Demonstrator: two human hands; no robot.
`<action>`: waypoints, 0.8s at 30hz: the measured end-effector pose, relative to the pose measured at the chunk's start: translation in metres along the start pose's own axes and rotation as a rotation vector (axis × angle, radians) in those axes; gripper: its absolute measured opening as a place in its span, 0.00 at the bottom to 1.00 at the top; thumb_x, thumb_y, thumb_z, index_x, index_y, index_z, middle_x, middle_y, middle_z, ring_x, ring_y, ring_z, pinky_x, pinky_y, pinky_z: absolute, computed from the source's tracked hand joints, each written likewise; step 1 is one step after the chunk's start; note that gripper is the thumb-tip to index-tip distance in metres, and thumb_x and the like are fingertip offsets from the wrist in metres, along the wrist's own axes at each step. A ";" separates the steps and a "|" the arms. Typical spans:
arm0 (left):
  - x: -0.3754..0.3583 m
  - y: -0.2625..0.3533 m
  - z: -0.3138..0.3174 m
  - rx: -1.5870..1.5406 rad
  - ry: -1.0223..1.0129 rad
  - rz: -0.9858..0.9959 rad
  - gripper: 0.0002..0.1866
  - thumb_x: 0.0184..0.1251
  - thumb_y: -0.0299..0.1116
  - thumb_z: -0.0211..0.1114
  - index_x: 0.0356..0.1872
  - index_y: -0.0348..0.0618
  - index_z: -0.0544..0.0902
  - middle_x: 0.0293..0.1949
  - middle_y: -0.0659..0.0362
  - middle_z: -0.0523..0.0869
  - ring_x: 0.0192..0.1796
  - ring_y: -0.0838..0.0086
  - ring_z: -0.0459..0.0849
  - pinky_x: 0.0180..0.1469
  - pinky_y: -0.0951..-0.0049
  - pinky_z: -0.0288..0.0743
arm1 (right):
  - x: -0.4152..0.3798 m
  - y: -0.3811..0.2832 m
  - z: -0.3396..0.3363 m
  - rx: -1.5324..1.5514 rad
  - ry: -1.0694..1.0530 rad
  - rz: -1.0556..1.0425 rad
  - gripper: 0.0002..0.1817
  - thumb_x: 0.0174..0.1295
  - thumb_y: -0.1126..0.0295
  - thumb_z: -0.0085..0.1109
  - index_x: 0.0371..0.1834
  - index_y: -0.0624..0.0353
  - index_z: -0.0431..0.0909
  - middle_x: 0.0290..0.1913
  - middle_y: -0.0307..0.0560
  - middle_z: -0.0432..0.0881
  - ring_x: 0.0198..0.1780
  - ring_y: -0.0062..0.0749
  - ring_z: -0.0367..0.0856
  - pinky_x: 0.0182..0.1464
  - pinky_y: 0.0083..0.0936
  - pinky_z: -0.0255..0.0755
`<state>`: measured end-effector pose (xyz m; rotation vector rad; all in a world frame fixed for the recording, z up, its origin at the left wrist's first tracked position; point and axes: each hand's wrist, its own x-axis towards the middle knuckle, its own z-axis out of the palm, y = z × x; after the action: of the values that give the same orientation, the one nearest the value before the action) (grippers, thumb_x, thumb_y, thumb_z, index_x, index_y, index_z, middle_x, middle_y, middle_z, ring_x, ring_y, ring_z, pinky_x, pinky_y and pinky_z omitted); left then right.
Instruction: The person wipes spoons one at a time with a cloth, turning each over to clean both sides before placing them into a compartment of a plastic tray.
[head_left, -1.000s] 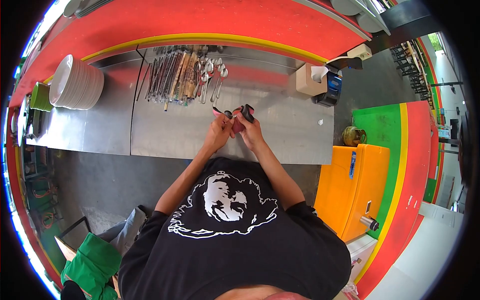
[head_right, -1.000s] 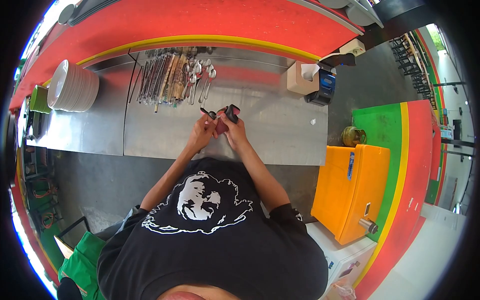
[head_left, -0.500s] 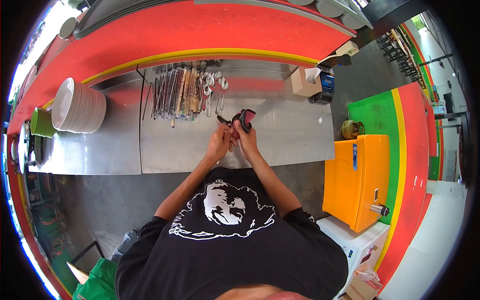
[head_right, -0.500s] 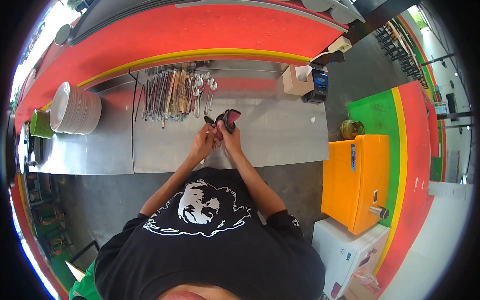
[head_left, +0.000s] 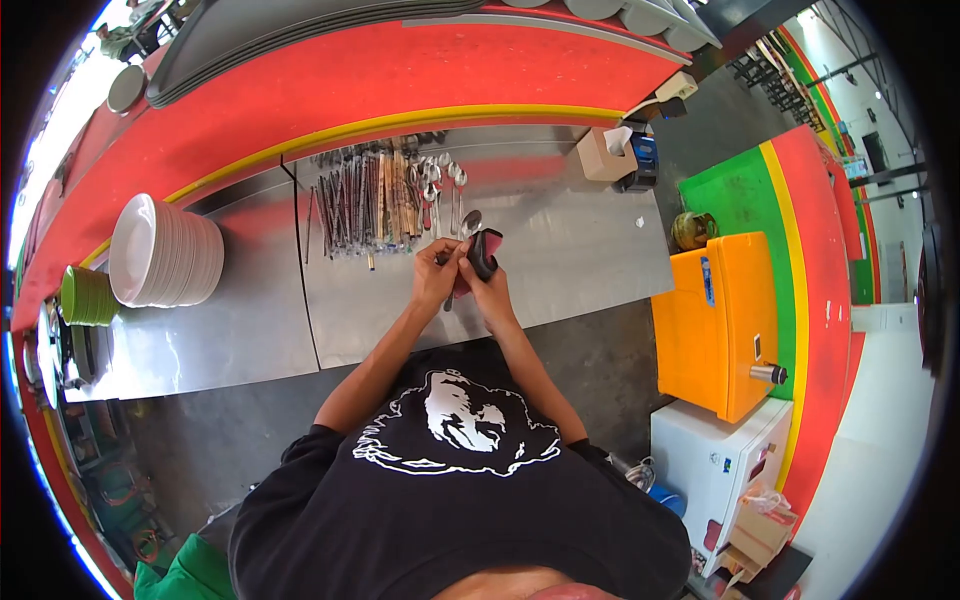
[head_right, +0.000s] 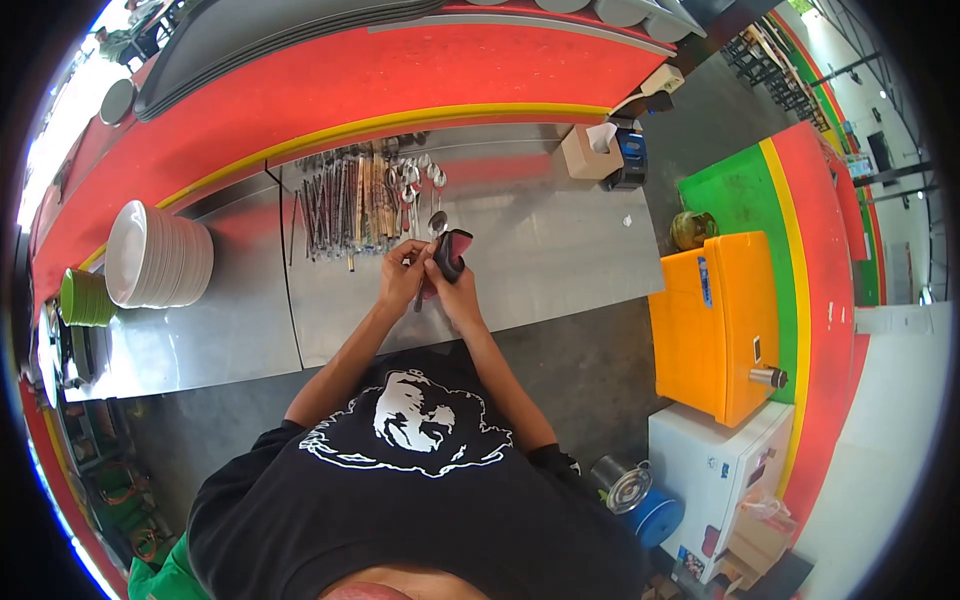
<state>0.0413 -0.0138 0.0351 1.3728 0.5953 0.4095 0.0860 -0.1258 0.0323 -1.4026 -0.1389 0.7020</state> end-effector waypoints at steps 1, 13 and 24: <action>-0.001 0.000 -0.003 -0.010 -0.005 -0.028 0.12 0.69 0.37 0.65 0.37 0.38 0.85 0.25 0.67 0.80 0.26 0.88 0.72 0.26 0.85 0.64 | -0.002 0.001 0.005 -0.130 -0.010 -0.063 0.17 0.66 0.56 0.62 0.44 0.60 0.78 0.40 0.38 0.82 0.42 0.19 0.78 0.47 0.22 0.71; 0.016 -0.011 -0.042 0.169 -0.165 0.014 0.14 0.67 0.40 0.67 0.33 0.36 0.85 0.23 0.65 0.81 0.27 0.86 0.75 0.29 0.81 0.66 | -0.039 0.018 0.035 -0.058 0.081 -0.023 0.09 0.65 0.71 0.61 0.29 0.63 0.78 0.20 0.35 0.75 0.17 0.16 0.68 0.19 0.20 0.60; 0.056 0.036 -0.058 0.057 -0.103 0.012 0.17 0.67 0.42 0.66 0.27 0.38 0.81 0.19 0.69 0.75 0.23 0.89 0.67 0.26 0.81 0.58 | -0.047 0.004 0.041 -0.164 0.170 -0.141 0.07 0.61 0.72 0.64 0.34 0.66 0.81 0.30 0.39 0.83 0.33 0.19 0.79 0.38 0.20 0.72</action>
<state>0.0526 0.0710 0.0569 1.4440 0.5177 0.3315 0.0274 -0.1159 0.0511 -1.5864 -0.1631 0.4601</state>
